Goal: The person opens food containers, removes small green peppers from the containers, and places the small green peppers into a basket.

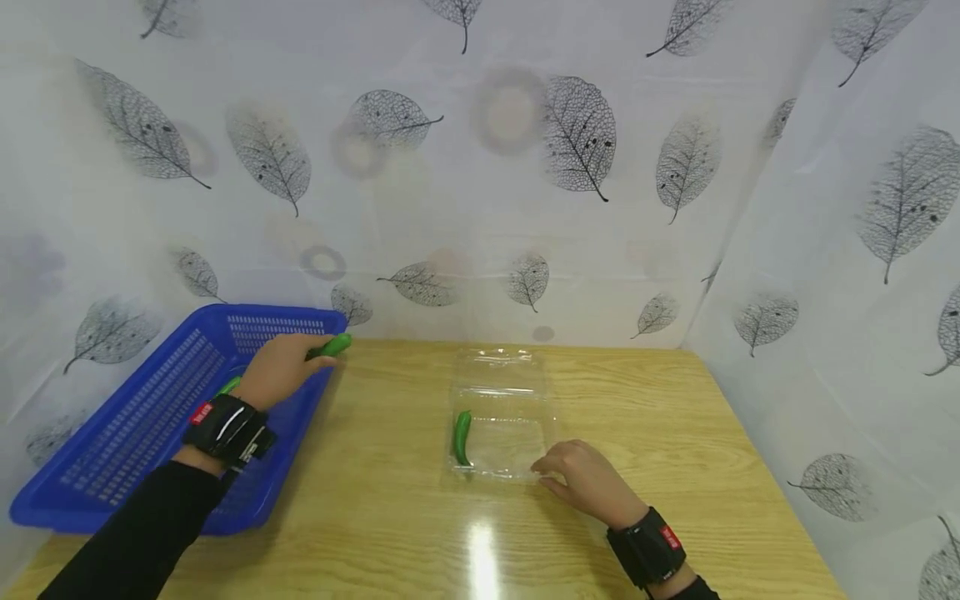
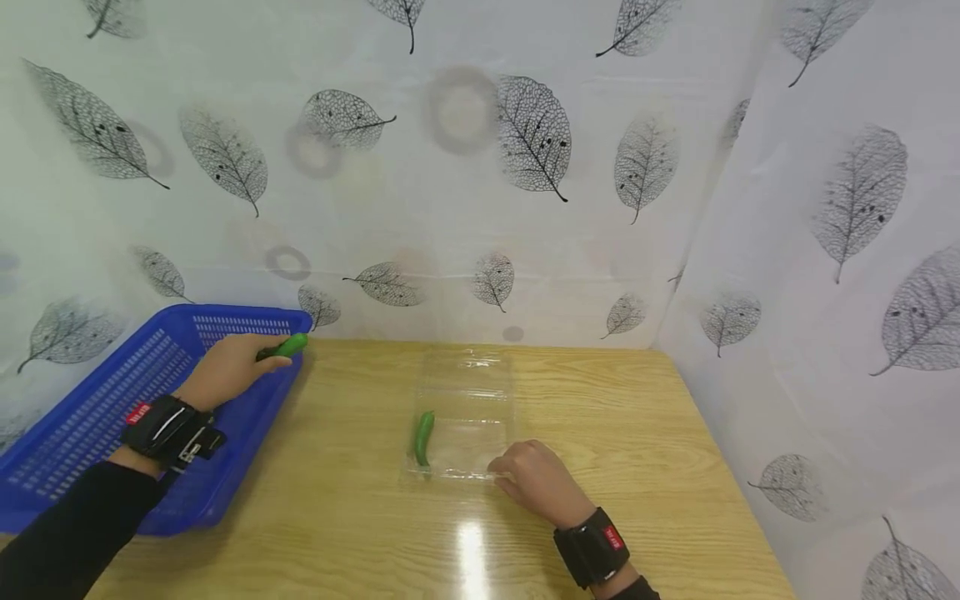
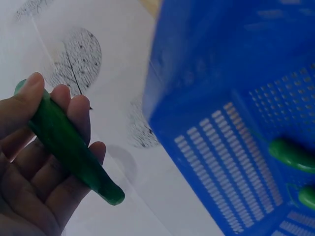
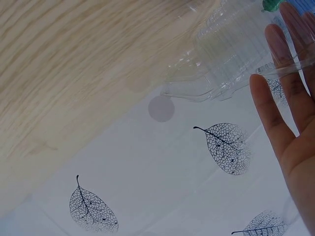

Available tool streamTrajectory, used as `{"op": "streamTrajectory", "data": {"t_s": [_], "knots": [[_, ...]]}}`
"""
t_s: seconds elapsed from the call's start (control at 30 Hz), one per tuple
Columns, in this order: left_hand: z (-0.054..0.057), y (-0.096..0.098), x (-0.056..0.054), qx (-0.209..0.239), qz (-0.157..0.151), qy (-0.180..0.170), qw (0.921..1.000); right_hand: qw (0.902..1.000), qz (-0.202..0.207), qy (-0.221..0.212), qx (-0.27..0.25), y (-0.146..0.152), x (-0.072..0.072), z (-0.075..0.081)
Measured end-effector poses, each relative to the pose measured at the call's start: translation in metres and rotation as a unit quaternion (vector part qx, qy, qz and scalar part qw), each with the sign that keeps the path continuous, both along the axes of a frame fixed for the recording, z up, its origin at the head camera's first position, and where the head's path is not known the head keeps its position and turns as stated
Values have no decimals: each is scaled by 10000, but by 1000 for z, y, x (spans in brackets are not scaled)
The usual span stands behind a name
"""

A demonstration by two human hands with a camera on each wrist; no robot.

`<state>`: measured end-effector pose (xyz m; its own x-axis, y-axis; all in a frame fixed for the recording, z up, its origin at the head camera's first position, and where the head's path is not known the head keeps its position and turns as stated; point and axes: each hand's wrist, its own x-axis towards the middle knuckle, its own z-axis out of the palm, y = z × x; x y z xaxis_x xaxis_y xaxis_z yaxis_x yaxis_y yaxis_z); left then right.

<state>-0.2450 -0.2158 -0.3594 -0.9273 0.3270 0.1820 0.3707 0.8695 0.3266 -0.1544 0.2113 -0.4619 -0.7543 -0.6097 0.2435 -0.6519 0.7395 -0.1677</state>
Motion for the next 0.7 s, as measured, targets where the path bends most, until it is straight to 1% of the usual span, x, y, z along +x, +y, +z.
{"op": "streamTrajectory", "data": {"t_s": [0.07,0.17,0.37,0.5,0.7], "knots": [[2,-11,-4,-17,51,-24,10000,10000,-27,-8,-29,0,0,0],[1,-26,-11,-63,221,-101,9997,10000,-56,-2,-57,0,0,0],[-5,-54,-19,-133,501,-259,9983,10000,-48,-16,-78,1,0,0],[-9,-68,-24,-217,654,-370,9969,9999,-15,-78,-91,-2,-1,0],[-15,-83,-33,-238,731,-659,9949,10000,9,-90,-41,-4,-2,0]]}}
